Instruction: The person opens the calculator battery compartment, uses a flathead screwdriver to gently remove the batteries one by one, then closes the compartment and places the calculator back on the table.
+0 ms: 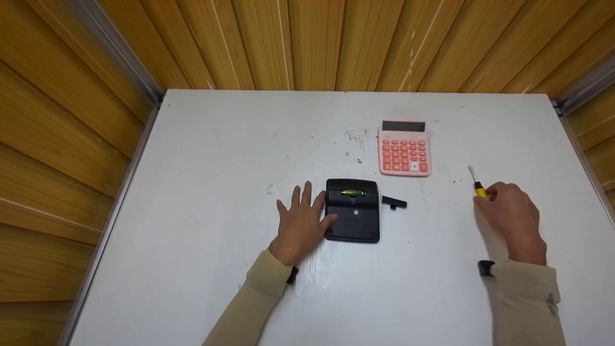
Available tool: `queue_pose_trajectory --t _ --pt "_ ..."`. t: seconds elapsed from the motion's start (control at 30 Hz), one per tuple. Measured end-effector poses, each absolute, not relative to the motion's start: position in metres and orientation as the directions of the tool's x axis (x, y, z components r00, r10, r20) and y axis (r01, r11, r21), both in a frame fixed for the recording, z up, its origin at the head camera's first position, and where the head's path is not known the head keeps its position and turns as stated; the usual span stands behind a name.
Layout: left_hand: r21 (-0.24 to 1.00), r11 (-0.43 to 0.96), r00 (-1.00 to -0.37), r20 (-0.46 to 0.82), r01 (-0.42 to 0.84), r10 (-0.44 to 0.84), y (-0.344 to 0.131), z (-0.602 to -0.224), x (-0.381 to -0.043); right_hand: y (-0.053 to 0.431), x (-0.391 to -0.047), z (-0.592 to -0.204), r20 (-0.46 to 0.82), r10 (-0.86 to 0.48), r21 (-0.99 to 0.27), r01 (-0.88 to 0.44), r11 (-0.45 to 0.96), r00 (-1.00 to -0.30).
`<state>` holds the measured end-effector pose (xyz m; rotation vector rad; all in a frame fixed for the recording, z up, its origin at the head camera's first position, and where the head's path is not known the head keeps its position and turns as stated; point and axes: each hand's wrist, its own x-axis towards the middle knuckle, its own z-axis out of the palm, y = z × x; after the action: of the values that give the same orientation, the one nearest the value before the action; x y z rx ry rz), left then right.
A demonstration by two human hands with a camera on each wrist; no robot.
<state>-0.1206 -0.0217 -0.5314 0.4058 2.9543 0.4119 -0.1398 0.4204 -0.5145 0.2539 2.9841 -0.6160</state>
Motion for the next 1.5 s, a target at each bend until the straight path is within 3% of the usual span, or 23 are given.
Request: queue_pose_trajectory --t 1.17,1.5 --pt "0.278 0.925 -0.955 -0.073 0.258 0.288 -0.022 -0.532 -0.12 0.433 -0.125 -0.511 -0.181 0.164 -0.395 0.224 0.891 -0.97" --pt "0.276 0.923 -0.953 -0.064 0.268 0.296 -0.022 -0.531 -0.119 0.431 -0.125 -0.5 -0.178 0.229 -0.406 0.284 0.868 -0.957"
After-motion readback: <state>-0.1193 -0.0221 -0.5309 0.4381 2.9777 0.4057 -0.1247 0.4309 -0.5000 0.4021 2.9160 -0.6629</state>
